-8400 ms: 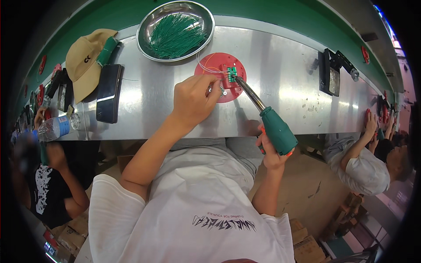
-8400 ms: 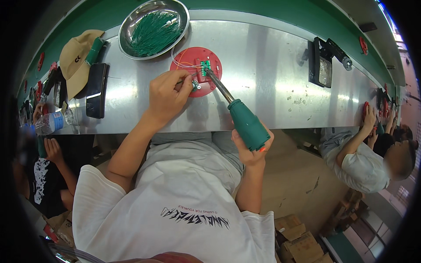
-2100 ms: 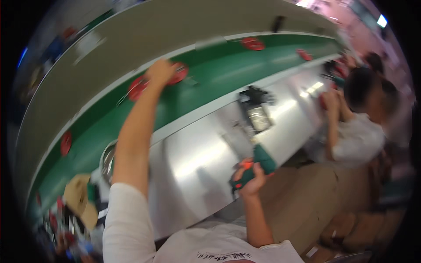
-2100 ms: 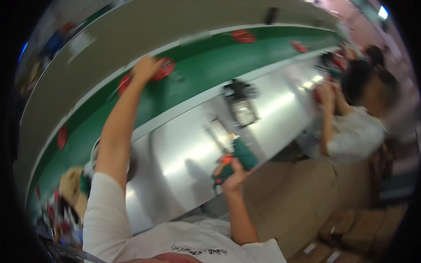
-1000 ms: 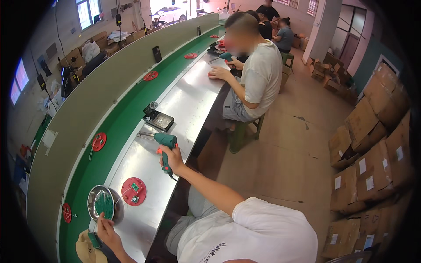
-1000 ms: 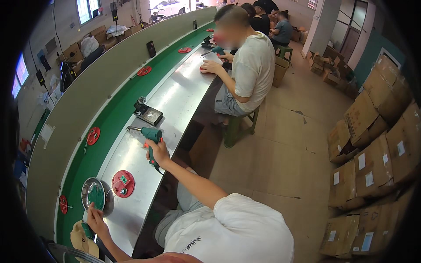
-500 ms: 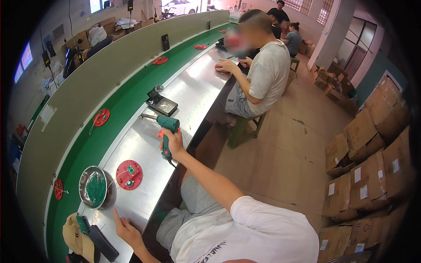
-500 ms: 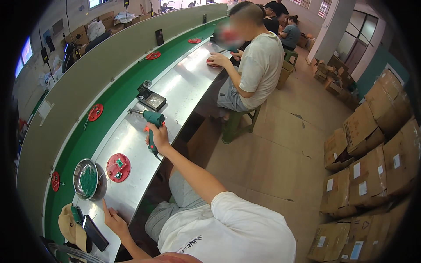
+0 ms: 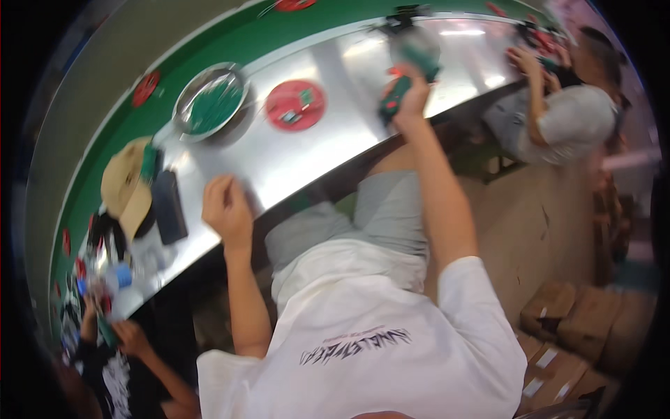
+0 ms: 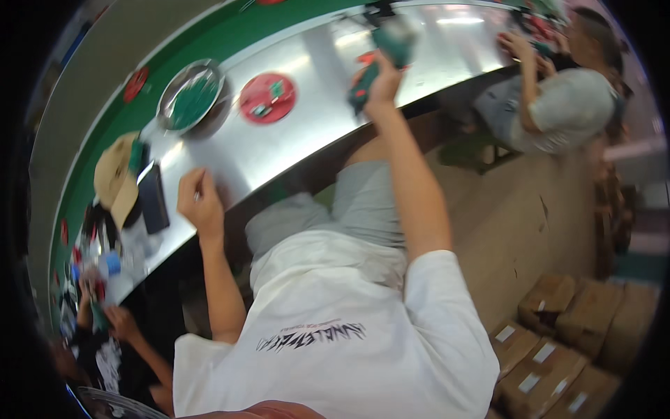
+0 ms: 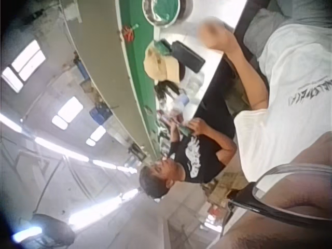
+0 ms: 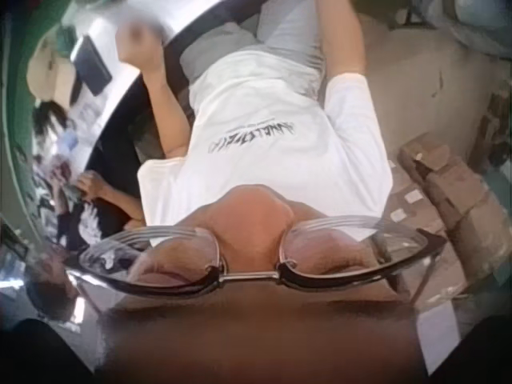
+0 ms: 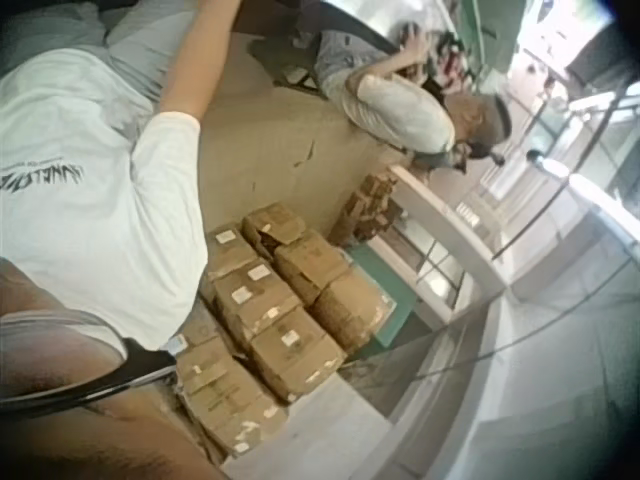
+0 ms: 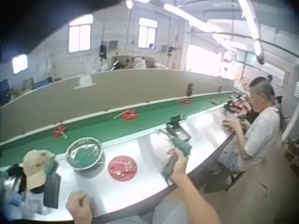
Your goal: Soldering wires and components onto small circular circuit boards on a production line.
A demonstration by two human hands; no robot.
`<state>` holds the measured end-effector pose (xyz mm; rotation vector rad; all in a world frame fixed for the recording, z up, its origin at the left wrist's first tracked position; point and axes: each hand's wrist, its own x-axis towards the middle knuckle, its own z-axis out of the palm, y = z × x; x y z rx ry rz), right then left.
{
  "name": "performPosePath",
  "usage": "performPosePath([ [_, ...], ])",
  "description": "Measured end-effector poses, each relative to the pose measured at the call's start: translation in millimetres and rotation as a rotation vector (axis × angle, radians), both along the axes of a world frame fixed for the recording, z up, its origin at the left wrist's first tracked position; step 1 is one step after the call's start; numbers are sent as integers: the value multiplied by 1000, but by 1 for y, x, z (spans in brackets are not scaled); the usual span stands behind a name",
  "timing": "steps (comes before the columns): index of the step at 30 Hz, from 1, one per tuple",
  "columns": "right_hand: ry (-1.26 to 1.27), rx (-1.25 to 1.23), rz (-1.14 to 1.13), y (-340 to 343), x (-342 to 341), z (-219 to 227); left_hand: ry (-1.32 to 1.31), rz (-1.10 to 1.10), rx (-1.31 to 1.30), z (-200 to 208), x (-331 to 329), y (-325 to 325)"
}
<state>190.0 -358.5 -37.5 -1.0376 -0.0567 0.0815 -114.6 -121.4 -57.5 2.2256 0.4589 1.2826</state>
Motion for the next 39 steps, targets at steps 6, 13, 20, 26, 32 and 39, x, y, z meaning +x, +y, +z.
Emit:
performPosePath([
  [6, 27, -10, 147, -2, 4, -13, 57, 50, -16, 9, -6, -3],
  [13, -10, -52, 158, -2, 3, -11, 64, 2, 62, 4, -9, -1],
  [20, 17, -93, 208, -12, 14, -9, 96, -41, 78, 5, -6, -2],
  [26, -13, -86, 207, -11, 11, -7, 81, -77, 4, 8, -10, 0],
  [32, 2, -90, 197, -9, 11, -9, 113, -145, -30, 8, -13, 3],
  [39, -9, -108, 138, -5, 13, -7, 103, -167, -55, 8, -10, 6],
])
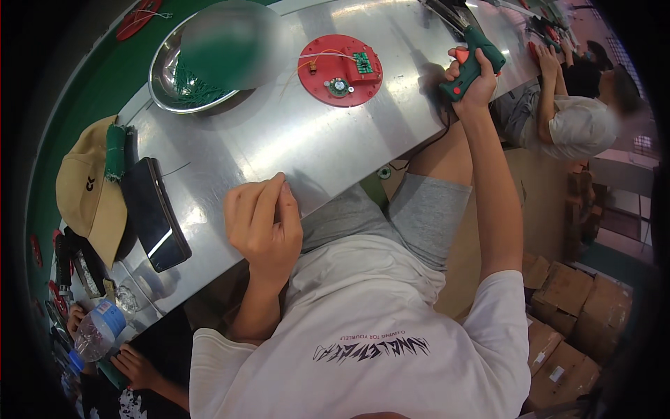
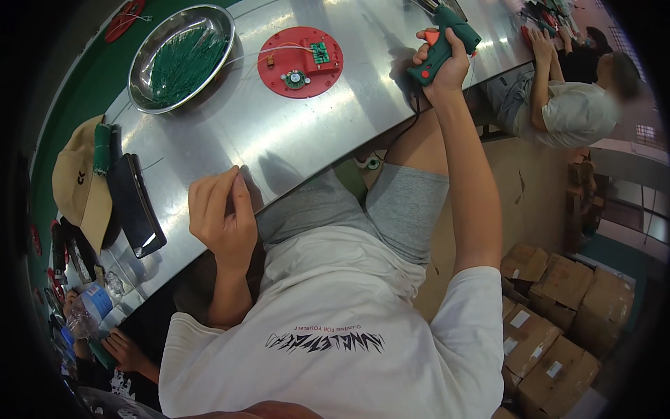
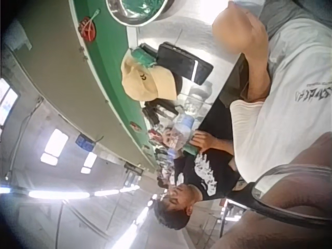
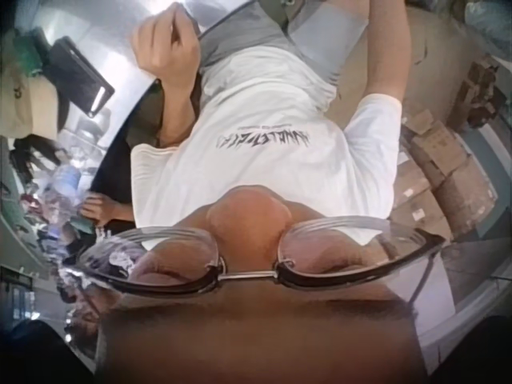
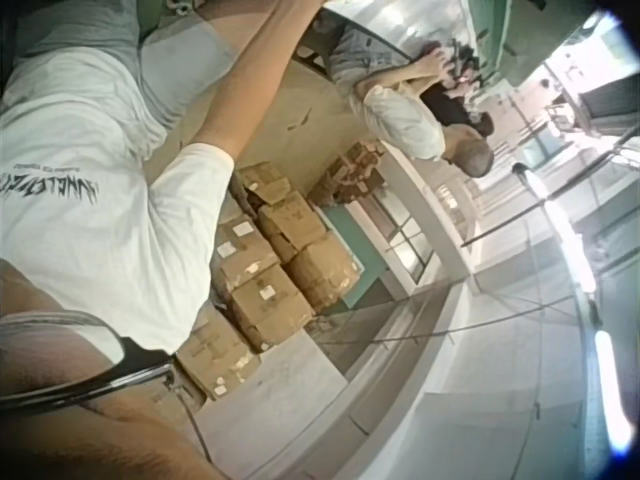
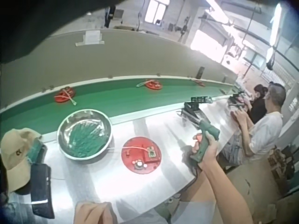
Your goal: Soldering wires and components onto small circular circuit boards on a production line.
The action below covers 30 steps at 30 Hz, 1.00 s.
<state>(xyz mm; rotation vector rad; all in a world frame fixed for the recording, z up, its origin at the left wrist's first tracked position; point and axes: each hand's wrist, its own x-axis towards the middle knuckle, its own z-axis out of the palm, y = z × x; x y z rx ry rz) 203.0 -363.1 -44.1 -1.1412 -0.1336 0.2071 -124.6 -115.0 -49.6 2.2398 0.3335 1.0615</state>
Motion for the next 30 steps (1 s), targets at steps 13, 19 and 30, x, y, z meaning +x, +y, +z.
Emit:
performPosePath([
  [13, 28, 9, -4, -7, -13, 4, 67, -152, 84, 95, 31, 56],
  [19, 31, 13, 24, 4, -11, -2, 321, -83, 174, 87, 115, 144],
  [30, 31, 33, -71, 9, -15, 6, 648, 38, 131, 41, 199, 139],
])
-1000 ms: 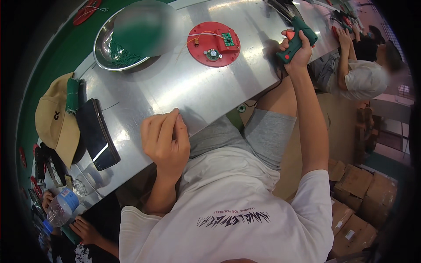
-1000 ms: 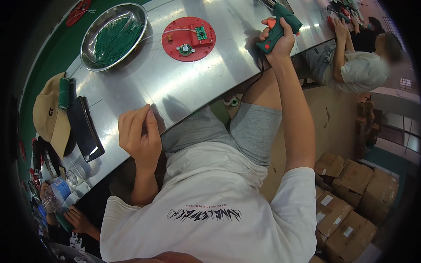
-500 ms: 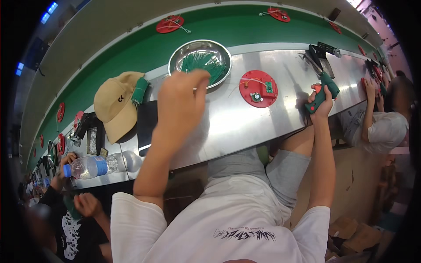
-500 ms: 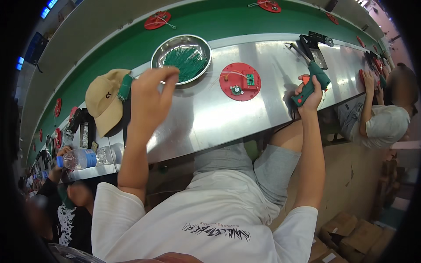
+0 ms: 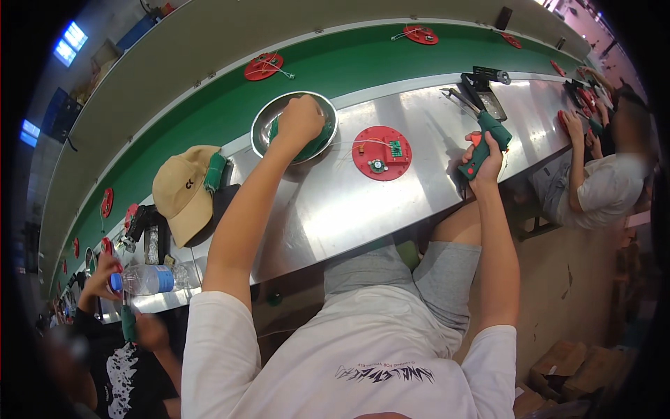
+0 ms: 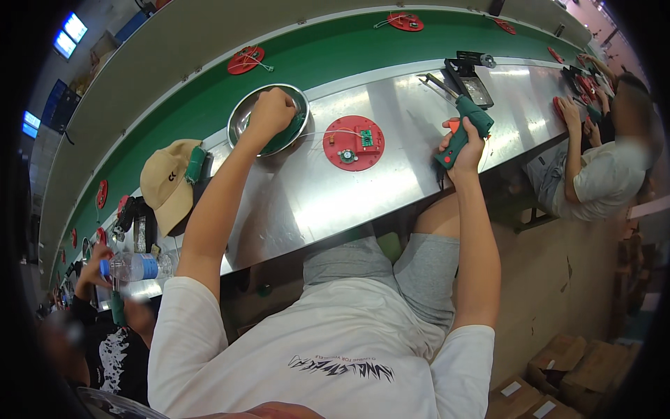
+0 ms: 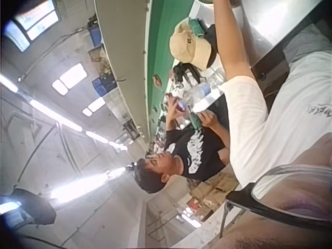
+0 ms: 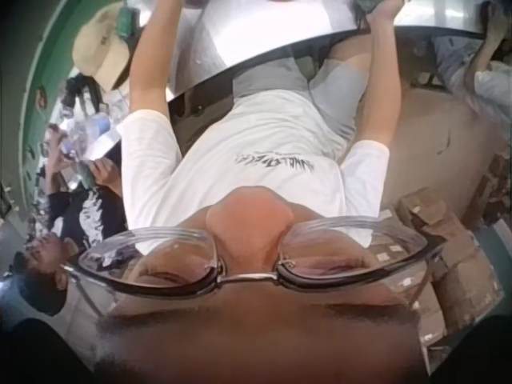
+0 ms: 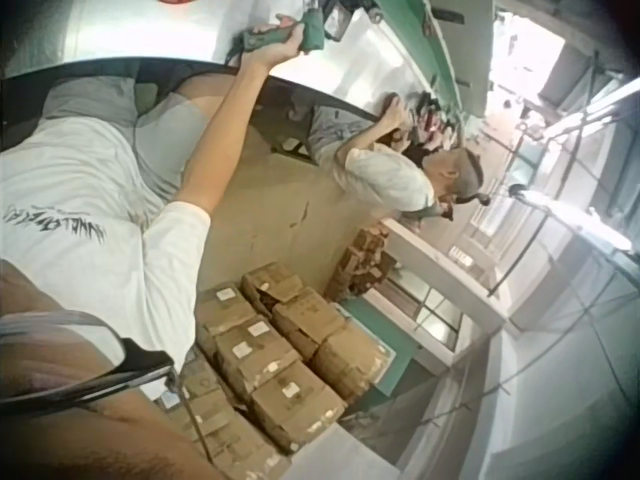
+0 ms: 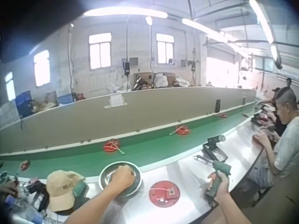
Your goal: Soldering wires and components onto small circular circuit boards on a production line.
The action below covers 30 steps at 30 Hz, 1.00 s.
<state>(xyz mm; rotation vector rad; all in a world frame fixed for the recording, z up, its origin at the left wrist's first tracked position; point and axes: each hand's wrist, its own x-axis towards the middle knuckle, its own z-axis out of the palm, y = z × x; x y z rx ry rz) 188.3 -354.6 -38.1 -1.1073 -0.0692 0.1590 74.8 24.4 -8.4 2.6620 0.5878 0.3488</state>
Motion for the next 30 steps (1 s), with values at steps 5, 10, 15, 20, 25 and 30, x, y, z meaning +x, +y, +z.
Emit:
performPosePath([
  [5, 6, 8, 2, -5, 0, -1, 0, -4, 21, 1, 0, -7],
  [10, 1, 7, 5, -3, -2, -1, 28, -11, 39, 2, -3, -14],
  [15, -1, 11, 11, -2, -2, -1, -39, -44, 109, -10, -1, -6],
  [20, 4, 26, 31, -3, -1, -1, -429, -129, 215, 0, -13, -8],
  [25, -135, 20, 33, -4, -17, 2, -672, -277, -107, 44, -48, -76],
  [30, -342, -289, 153, -5, -73, 21, -471, -430, -298, 17, -55, -113],
])
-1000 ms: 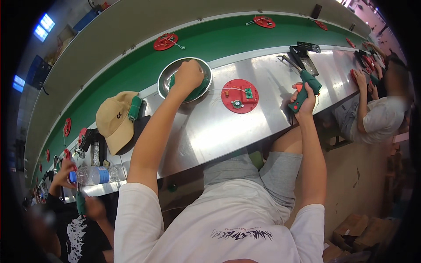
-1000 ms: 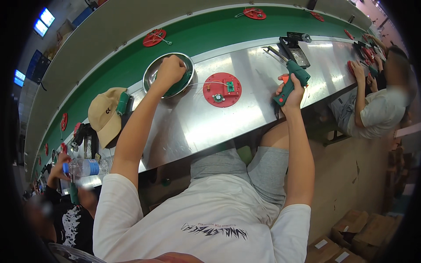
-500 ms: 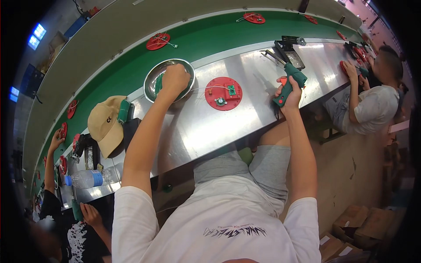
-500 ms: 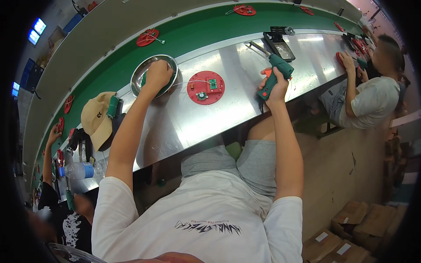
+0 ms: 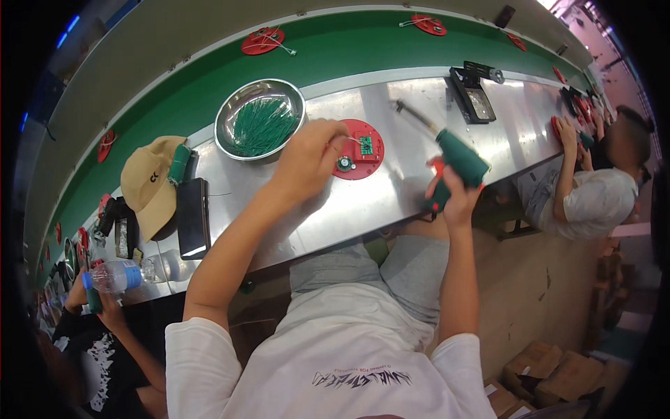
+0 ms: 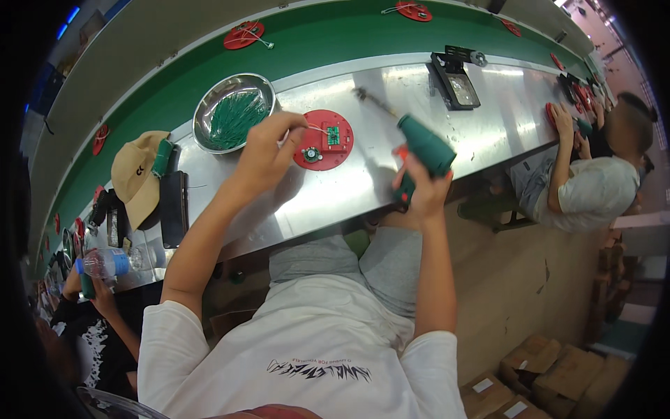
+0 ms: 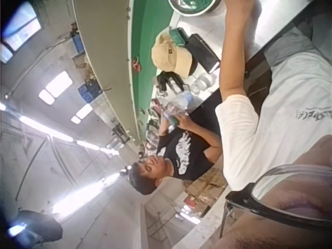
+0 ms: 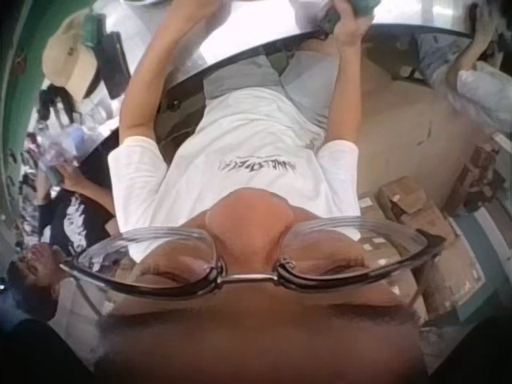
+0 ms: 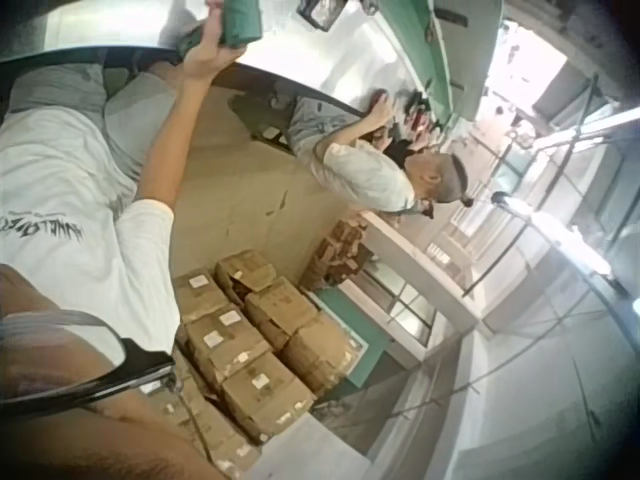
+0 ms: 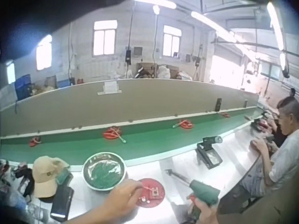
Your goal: Soldering wires and components onto small circular circuit boards on a production line.
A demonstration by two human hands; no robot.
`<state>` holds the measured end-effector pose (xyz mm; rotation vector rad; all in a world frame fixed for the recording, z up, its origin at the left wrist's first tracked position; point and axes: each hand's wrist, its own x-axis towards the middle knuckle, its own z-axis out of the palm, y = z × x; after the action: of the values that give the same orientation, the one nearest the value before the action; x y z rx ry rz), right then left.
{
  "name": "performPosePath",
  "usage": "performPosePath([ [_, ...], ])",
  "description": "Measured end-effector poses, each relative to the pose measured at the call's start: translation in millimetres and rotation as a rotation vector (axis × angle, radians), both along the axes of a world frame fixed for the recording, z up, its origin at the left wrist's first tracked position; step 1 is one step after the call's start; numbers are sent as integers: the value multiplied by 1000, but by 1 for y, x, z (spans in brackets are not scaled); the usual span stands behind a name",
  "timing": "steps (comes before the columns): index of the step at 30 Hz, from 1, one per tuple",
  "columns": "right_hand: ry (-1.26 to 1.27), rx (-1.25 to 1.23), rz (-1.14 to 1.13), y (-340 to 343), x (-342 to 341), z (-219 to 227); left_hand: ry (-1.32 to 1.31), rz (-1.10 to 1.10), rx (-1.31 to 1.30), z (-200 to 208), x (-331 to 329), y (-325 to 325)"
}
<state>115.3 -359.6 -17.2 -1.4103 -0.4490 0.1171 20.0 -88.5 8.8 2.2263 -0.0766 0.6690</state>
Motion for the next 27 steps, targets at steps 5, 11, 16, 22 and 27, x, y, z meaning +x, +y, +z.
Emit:
performPosePath([
  [5, -71, -112, 132, -8, -34, -4, -97, 35, 31, -40, 8, -7],
  [11, -43, -133, 141, -24, -45, -12, -133, 59, 115, -55, 13, -19],
  [16, 36, -140, 153, -27, -46, -18, -157, 86, 161, -56, 16, -21],
  [22, -32, -168, 200, -28, -44, -21, -171, 97, 206, -58, 17, -20],
  [27, -59, -174, 226, -26, -44, -22, -134, 101, 187, -58, 16, -20],
])
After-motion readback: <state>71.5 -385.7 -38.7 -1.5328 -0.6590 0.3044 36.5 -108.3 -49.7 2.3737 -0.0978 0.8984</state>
